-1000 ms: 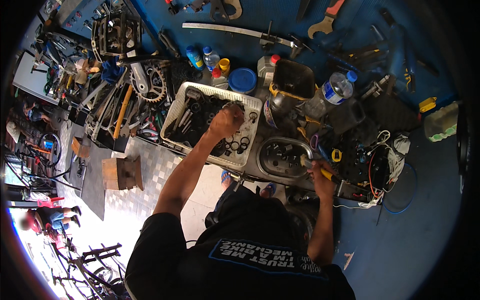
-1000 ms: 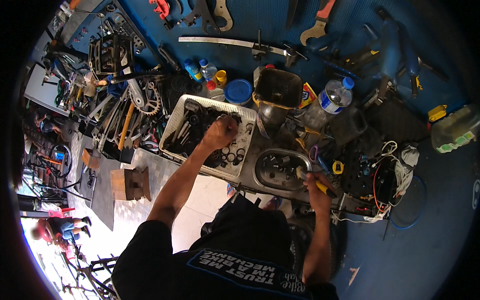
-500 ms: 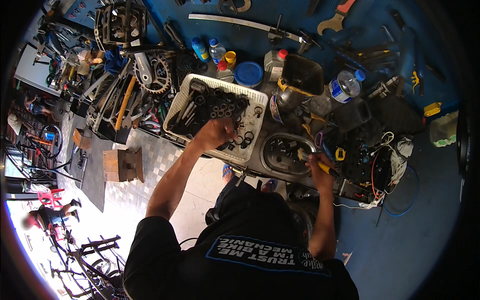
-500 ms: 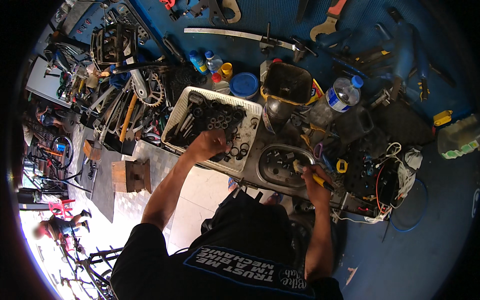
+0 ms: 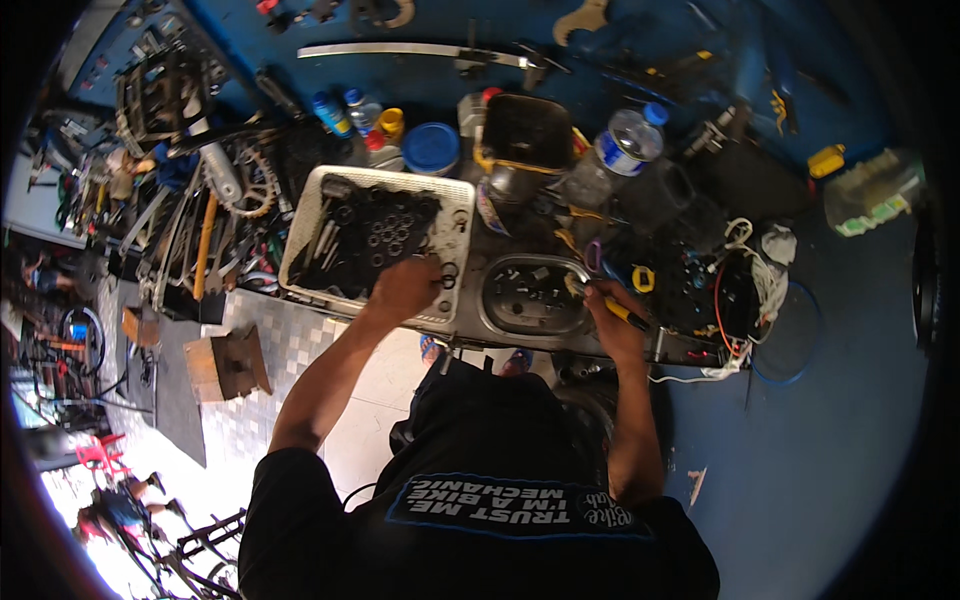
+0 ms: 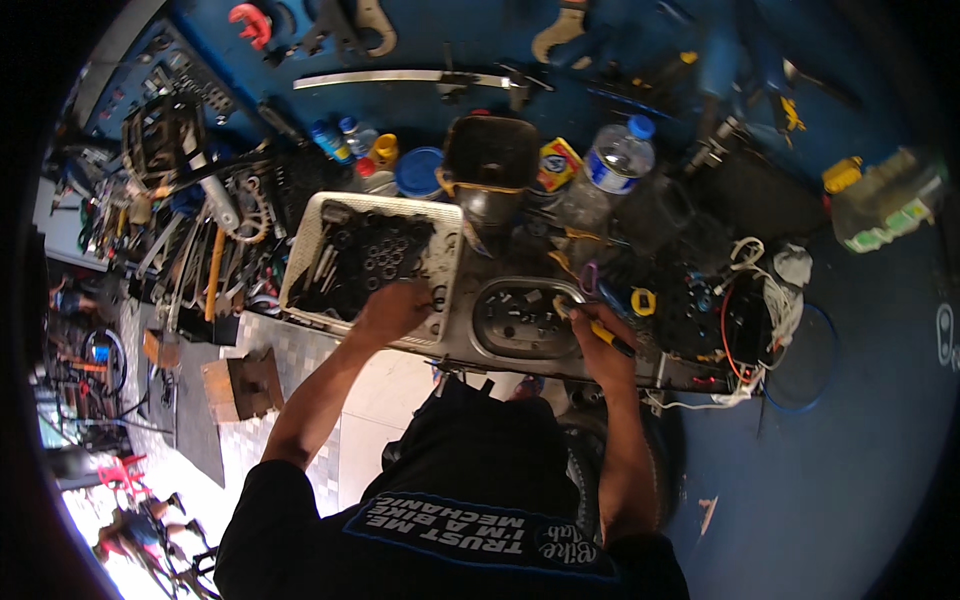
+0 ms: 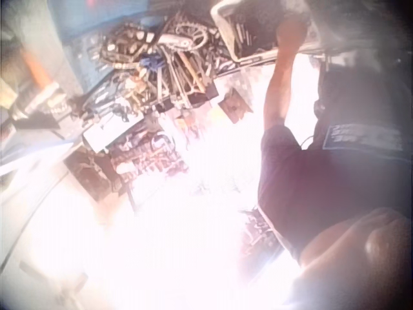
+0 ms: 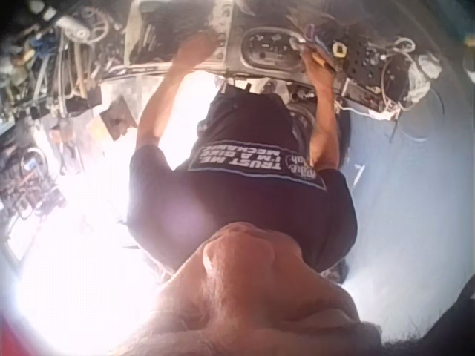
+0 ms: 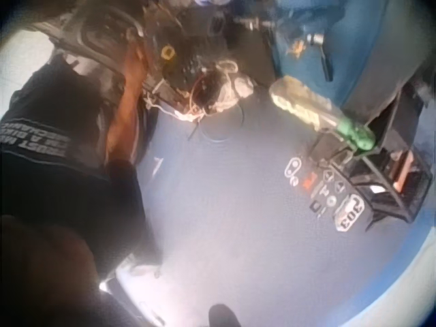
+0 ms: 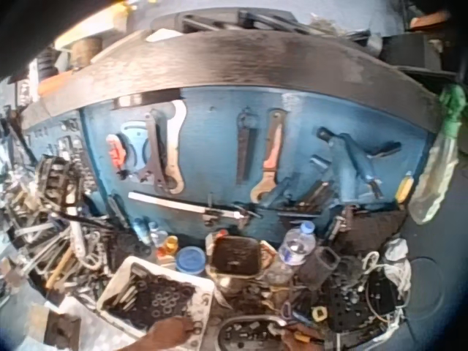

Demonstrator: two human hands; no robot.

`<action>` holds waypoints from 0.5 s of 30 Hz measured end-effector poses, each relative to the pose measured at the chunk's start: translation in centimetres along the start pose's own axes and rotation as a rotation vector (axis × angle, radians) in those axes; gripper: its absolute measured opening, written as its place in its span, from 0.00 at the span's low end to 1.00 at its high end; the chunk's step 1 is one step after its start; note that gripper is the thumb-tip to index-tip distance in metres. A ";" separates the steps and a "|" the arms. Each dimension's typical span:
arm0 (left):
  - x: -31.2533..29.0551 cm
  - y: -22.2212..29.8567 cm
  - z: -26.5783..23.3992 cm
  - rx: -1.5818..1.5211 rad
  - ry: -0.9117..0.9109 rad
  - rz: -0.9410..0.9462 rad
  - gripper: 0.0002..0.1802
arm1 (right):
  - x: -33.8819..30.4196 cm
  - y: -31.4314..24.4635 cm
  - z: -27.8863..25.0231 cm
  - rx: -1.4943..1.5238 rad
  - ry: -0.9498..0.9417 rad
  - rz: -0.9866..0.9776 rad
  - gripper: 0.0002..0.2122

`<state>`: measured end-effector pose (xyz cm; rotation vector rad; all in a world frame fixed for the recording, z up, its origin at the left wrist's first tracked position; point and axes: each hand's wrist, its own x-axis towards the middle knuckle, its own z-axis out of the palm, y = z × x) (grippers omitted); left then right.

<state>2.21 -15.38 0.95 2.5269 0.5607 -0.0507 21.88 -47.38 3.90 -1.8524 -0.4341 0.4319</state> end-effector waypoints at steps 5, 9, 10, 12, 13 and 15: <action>0.3 4.1 -4.2 -0.491 0.148 -0.001 0.11 | 0.1 0.7 -1.0 -0.040 0.008 -0.037 0.10; 0.1 12.1 -1.8 -0.909 0.082 0.073 0.14 | 1.4 1.7 0.0 -0.394 -0.014 -0.385 0.12; 0.2 13.3 -0.5 -0.921 0.066 0.060 0.15 | 1.7 2.1 0.2 -0.565 -0.023 -0.456 0.13; 0.8 14.5 2.1 -0.963 0.061 0.016 0.16 | 2.0 3.1 0.4 -0.717 0.008 -0.550 0.14; 1.1 14.4 3.8 -0.996 0.073 -0.016 0.16 | 2.0 3.3 0.4 -0.588 -0.005 -0.461 0.15; 1.8 14.1 6.5 -1.029 0.085 -0.073 0.16 | 2.1 3.6 0.3 -0.329 -0.033 -0.282 0.16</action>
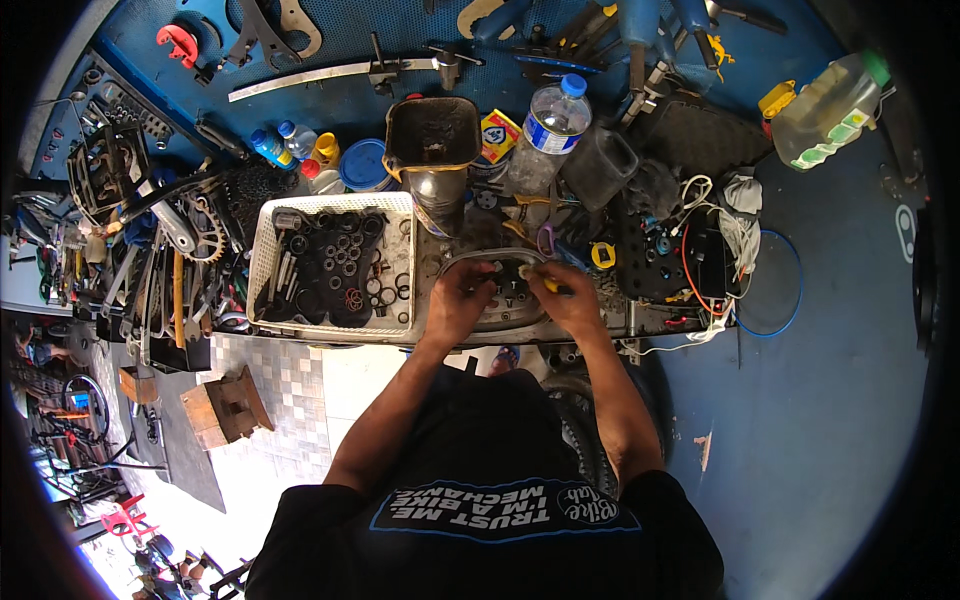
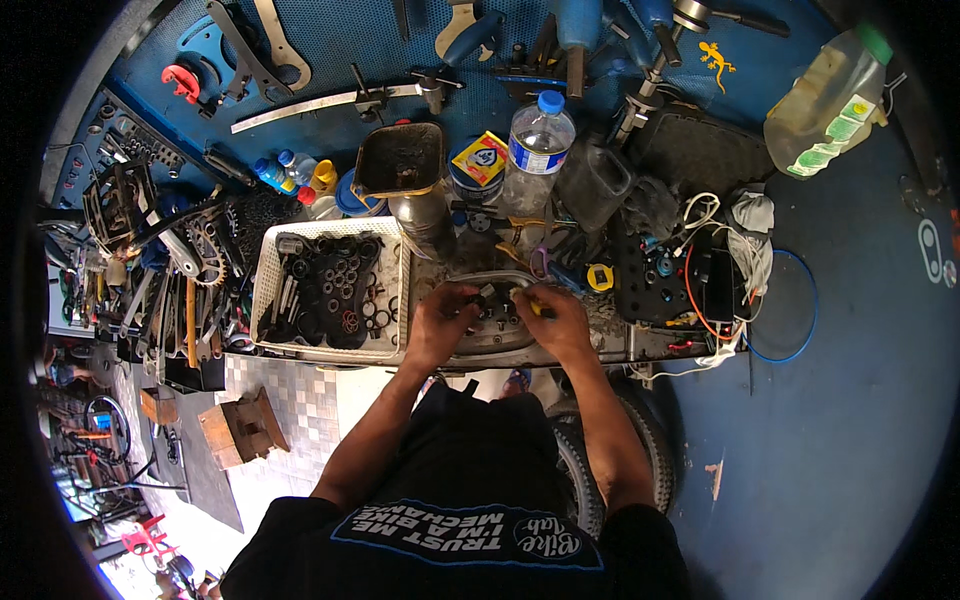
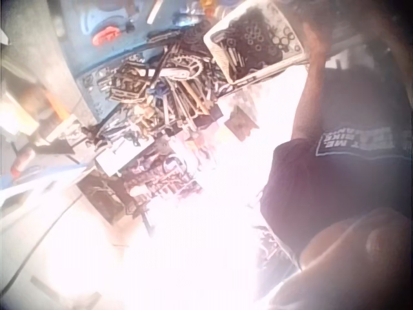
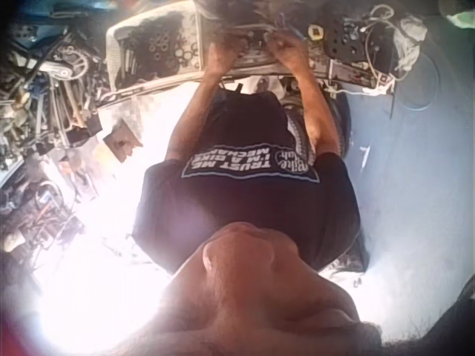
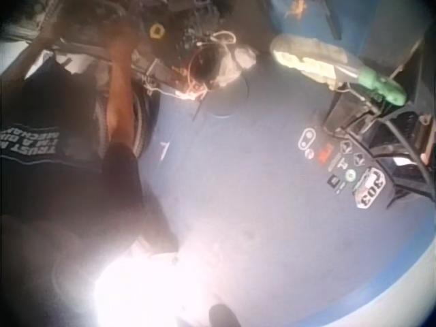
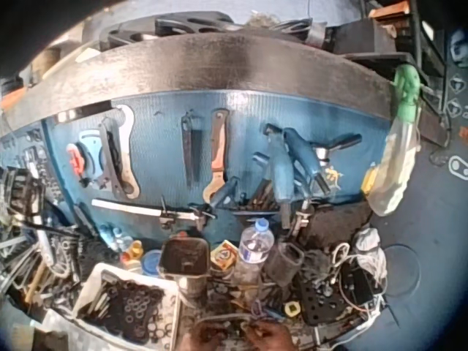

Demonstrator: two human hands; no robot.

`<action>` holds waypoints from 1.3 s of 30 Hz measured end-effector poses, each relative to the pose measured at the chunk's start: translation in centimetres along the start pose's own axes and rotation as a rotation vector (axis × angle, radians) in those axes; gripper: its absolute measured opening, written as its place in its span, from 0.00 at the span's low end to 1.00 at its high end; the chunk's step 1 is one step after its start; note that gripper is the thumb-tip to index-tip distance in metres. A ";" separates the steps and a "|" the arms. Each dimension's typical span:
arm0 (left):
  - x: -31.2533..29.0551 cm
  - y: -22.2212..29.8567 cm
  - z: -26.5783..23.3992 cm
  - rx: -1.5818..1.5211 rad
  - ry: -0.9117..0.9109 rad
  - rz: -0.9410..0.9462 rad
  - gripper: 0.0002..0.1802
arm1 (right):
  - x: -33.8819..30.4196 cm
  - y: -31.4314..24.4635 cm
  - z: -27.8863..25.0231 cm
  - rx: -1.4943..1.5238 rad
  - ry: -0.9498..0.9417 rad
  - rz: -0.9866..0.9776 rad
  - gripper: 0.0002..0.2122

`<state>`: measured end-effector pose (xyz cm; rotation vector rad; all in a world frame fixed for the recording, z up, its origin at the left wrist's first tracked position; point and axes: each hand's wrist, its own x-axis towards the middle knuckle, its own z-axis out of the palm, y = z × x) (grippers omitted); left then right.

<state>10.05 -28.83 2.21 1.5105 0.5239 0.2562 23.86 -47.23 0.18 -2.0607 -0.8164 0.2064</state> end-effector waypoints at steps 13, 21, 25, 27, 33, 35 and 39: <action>-0.1 -4.1 0.9 -0.010 0.198 -0.073 0.12 | -0.7 -3.6 0.7 0.421 -0.111 0.179 0.17; -0.5 -7.1 3.4 -0.034 0.438 -0.088 0.13 | 0.2 0.5 -0.9 0.314 -0.368 -0.098 0.12; -1.3 -6.6 3.9 0.101 0.520 -0.168 0.16 | 1.9 1.7 -0.4 0.211 -0.405 -0.287 0.13; -1.7 -7.6 4.7 0.082 0.666 -0.036 0.17 | 2.4 1.9 -0.1 0.229 -0.490 -0.368 0.11; -2.5 -6.6 4.1 0.159 0.668 -0.115 0.17 | 4.4 2.9 0.5 0.242 -0.512 -0.511 0.12; -2.3 -7.2 4.2 0.210 0.685 -0.057 0.17 | 5.0 4.0 0.8 0.171 -0.550 -0.481 0.13; -3.0 -5.6 3.9 0.047 0.608 -0.090 0.17 | 6.4 5.0 0.1 -0.002 -0.543 -0.540 0.14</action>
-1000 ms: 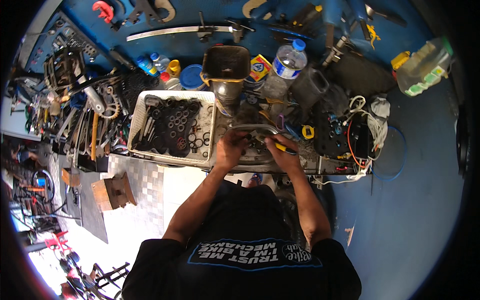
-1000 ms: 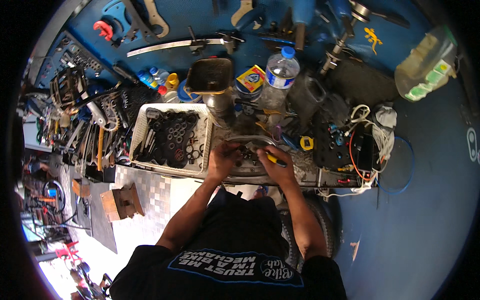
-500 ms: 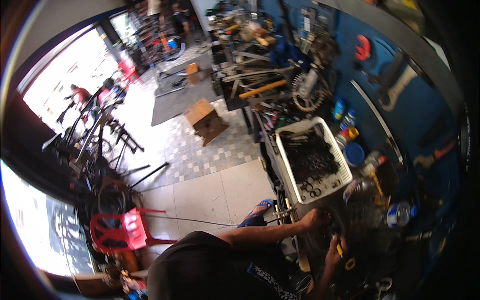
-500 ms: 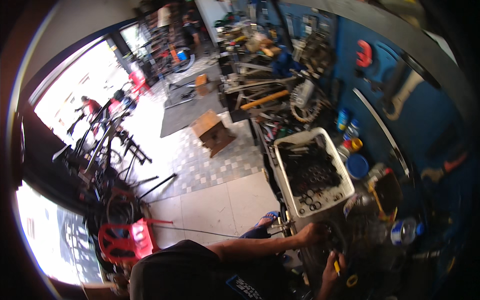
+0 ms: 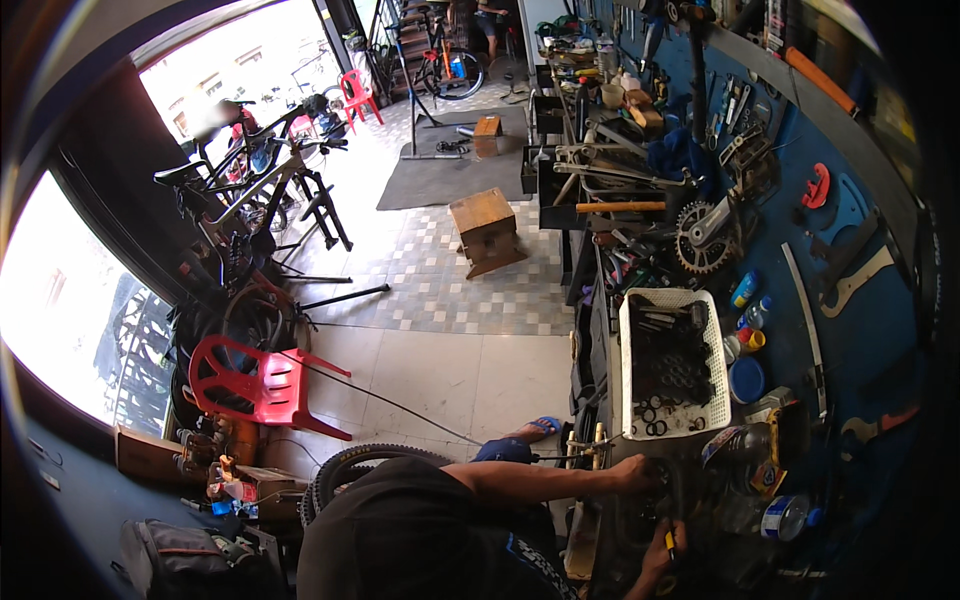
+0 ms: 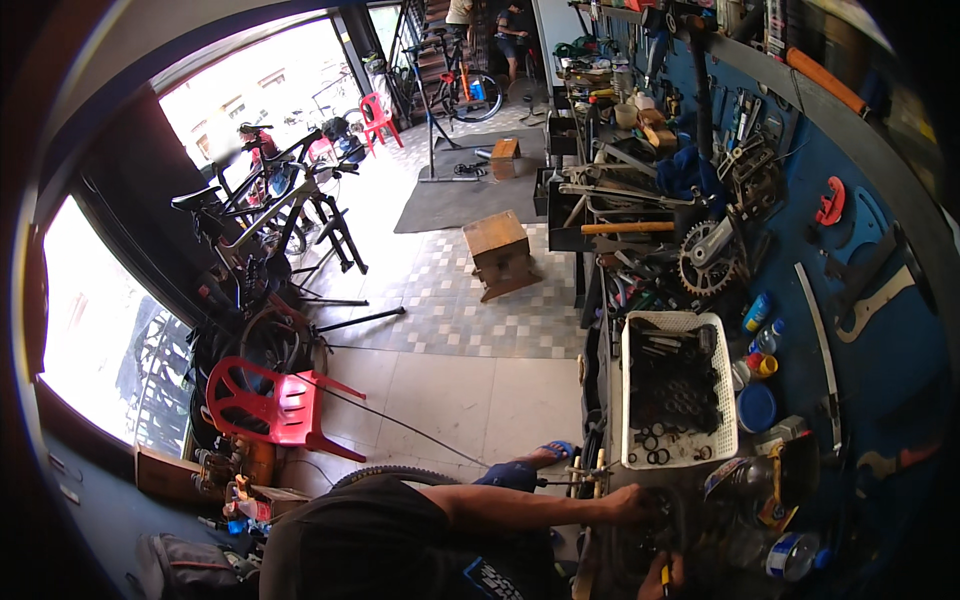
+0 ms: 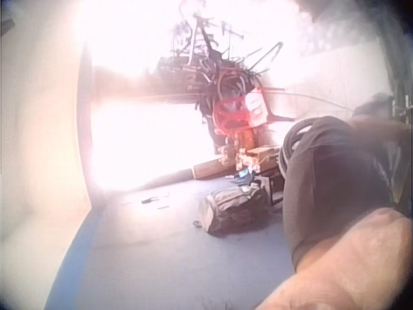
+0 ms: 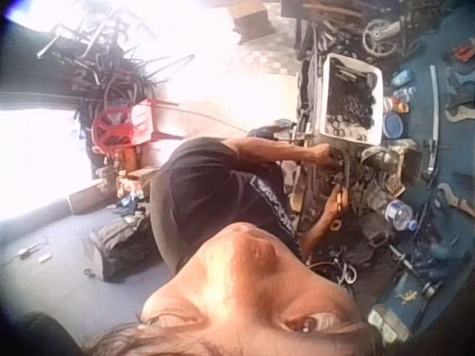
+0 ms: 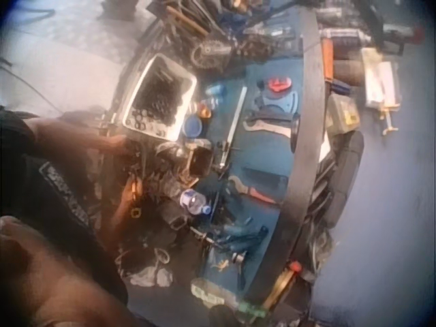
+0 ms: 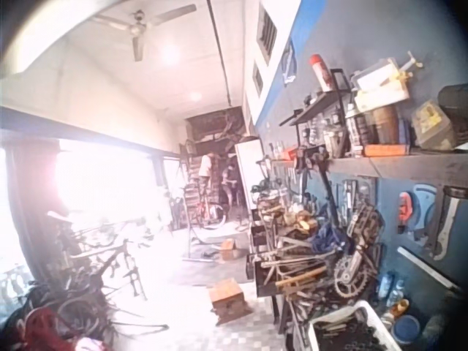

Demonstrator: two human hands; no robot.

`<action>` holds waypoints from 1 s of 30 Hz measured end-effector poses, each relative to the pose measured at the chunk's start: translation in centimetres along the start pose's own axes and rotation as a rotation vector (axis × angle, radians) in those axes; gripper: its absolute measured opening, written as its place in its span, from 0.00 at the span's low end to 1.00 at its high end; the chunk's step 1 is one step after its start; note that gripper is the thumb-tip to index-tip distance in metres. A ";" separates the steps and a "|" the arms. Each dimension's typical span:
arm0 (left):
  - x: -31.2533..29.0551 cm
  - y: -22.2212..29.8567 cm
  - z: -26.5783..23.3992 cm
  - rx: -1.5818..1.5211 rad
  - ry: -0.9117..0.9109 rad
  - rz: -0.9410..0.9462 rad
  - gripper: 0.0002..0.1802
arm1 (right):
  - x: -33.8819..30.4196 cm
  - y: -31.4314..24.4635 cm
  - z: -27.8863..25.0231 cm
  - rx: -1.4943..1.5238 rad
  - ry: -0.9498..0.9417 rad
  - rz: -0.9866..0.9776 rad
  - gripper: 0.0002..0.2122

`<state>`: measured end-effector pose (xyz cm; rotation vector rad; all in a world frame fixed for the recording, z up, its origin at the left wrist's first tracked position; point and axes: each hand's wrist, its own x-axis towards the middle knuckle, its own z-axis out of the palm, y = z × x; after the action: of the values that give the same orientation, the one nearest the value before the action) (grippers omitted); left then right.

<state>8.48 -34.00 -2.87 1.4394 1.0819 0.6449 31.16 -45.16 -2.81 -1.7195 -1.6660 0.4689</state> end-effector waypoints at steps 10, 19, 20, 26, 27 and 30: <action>-0.5 -0.8 2.5 0.123 -0.022 0.174 0.17 | 0.4 -2.5 -0.6 0.176 0.001 0.193 0.16; -1.4 -1.1 4.2 0.096 -0.008 0.374 0.20 | -1.2 -4.2 -1.1 0.301 0.130 0.234 0.15; 0.4 -5.4 5.4 0.241 -0.019 0.345 0.21 | -1.1 -3.8 0.0 0.401 0.217 0.276 0.17; -2.2 -1.4 2.1 -0.279 -0.083 0.013 0.19 | -2.4 -2.3 -0.5 0.001 0.127 0.201 0.12; -2.1 -0.1 1.3 -0.290 -0.125 -0.096 0.17 | -2.6 -2.4 -0.9 -0.133 0.126 0.110 0.11; -1.8 -0.6 0.6 -0.451 -0.148 -0.213 0.16 | -1.8 -5.3 -2.5 0.095 0.069 0.251 0.11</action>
<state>8.13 -35.93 -3.22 0.9526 0.8885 0.5743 28.81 -47.74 2.17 -1.8604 -1.3642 0.5887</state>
